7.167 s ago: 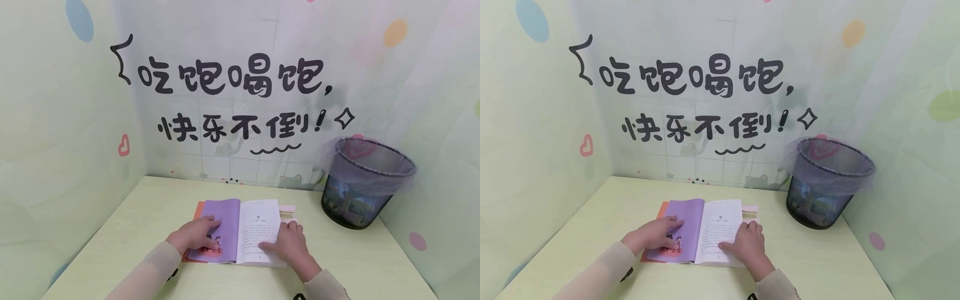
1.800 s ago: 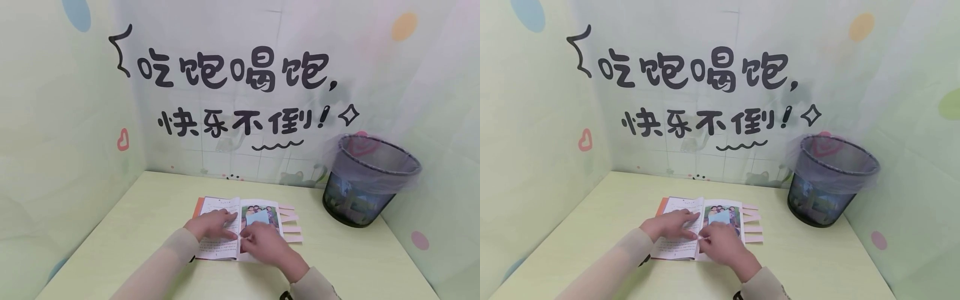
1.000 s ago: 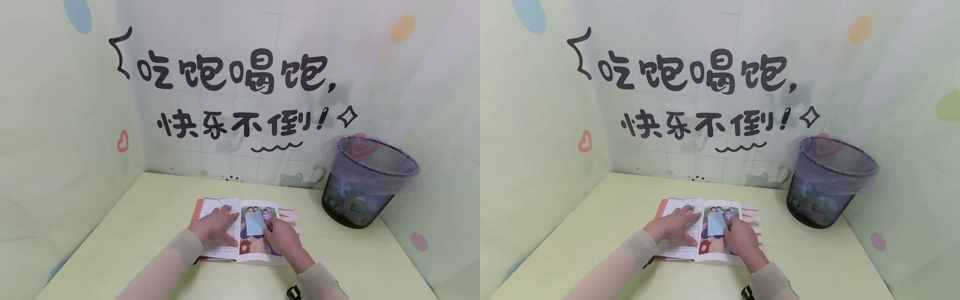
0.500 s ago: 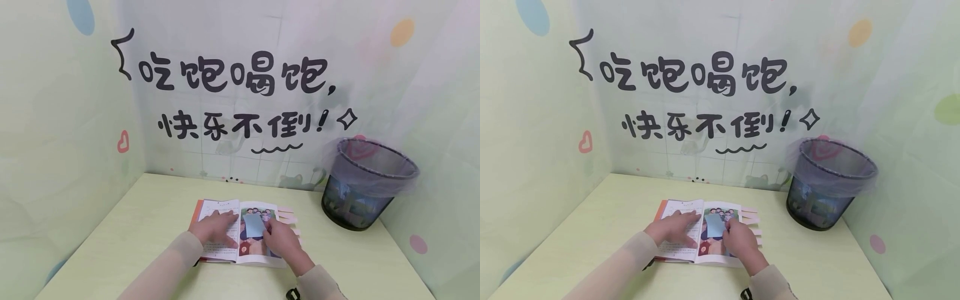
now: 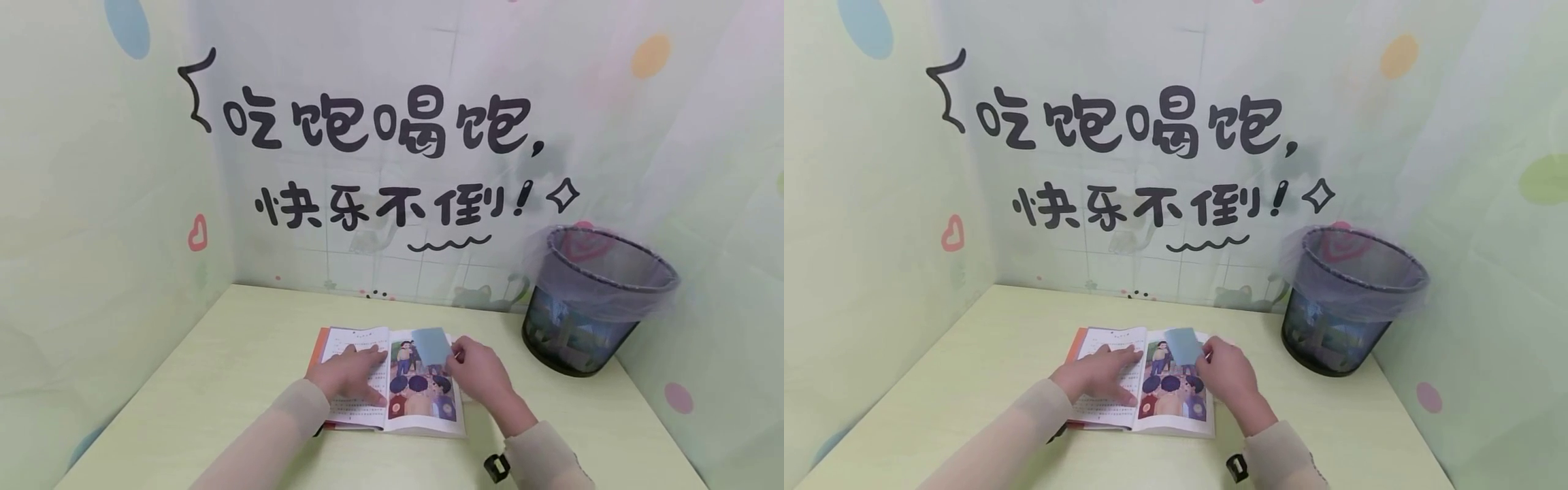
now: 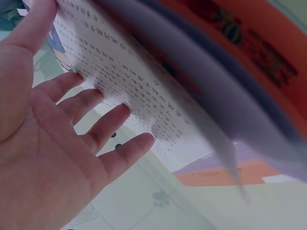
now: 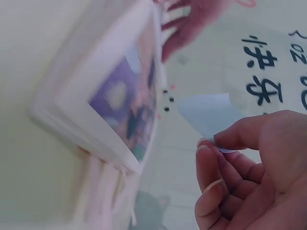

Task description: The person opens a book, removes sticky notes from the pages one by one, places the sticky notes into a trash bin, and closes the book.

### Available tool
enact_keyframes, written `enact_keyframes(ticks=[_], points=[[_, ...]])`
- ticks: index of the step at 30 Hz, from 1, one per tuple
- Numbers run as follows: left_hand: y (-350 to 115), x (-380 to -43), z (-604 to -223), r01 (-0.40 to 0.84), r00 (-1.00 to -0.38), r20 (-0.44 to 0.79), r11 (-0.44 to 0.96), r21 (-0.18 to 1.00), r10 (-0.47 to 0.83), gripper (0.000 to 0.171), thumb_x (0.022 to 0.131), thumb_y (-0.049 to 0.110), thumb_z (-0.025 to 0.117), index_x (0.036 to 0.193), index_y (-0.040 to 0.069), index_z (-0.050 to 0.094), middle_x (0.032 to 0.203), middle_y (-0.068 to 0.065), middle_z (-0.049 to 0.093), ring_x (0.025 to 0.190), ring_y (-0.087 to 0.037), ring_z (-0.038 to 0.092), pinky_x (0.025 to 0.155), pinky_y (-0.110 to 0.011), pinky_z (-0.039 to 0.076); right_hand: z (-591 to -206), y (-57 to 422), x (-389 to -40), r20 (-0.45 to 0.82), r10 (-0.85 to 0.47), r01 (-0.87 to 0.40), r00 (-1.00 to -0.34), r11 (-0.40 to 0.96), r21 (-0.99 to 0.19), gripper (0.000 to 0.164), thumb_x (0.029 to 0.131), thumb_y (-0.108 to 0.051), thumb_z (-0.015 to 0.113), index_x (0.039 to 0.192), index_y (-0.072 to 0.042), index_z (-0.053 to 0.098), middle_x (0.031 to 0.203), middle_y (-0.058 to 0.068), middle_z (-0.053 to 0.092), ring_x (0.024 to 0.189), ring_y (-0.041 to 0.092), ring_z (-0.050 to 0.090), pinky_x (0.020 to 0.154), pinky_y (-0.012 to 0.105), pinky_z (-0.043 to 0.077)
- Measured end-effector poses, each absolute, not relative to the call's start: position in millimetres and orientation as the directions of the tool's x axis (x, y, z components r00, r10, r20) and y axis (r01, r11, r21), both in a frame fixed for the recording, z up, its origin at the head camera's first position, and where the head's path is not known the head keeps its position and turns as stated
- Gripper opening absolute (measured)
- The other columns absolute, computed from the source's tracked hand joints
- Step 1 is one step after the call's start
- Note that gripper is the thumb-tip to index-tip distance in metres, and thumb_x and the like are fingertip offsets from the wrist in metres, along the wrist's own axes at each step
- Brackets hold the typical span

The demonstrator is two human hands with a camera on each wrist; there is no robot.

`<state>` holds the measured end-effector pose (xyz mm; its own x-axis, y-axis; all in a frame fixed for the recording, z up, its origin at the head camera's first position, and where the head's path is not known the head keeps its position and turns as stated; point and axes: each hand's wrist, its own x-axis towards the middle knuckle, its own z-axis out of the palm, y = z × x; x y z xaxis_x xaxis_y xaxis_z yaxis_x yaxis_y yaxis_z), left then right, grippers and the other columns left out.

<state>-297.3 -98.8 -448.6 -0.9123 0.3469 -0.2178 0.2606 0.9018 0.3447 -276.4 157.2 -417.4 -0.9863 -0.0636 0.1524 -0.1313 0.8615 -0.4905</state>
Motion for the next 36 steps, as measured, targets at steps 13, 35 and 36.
enact_keyframes(ticks=[13,35,36], points=[[-96.7,-298.6,-451.6,0.253,-0.914,-0.221,0.903,0.346,0.341,0.097,0.067,0.056,0.084,0.150,0.027,0.043,0.155,0.001,0.031,0.139,-0.041,0.017,0.106,-0.068,0.024,-330.2,237.3,-297.7,0.379,0.033,-0.146,-0.925,0.889,-0.433,0.018,0.096,-0.022,0.054,0.100,-0.006,0.063,0.087,0.010,0.065,0.073,0.026,0.058,0.062,0.042,0.049],[-97.6,-300.5,-452.3,0.267,-0.912,-0.216,0.905,0.330,0.348,0.099,0.067,0.059,0.083,0.150,0.025,0.042,0.156,0.000,0.029,0.138,-0.043,0.016,0.108,-0.065,0.024,-256.9,355.0,-299.9,0.353,0.278,0.126,-0.893,0.909,-0.397,0.042,0.097,-0.027,0.044,0.117,0.009,0.053,0.107,0.029,0.056,0.082,0.040,0.052,0.053,0.042,0.045],[-97.9,-300.7,-452.6,0.268,-0.912,-0.214,0.904,0.334,0.349,0.099,0.067,0.059,0.083,0.150,0.025,0.042,0.156,-0.001,0.029,0.138,-0.043,0.016,0.108,-0.065,0.024,-257.1,357.0,-299.5,0.341,0.283,0.137,-0.896,0.909,-0.394,0.043,0.097,-0.027,0.044,0.117,0.010,0.053,0.108,0.030,0.055,0.082,0.040,0.053,0.052,0.042,0.045]])
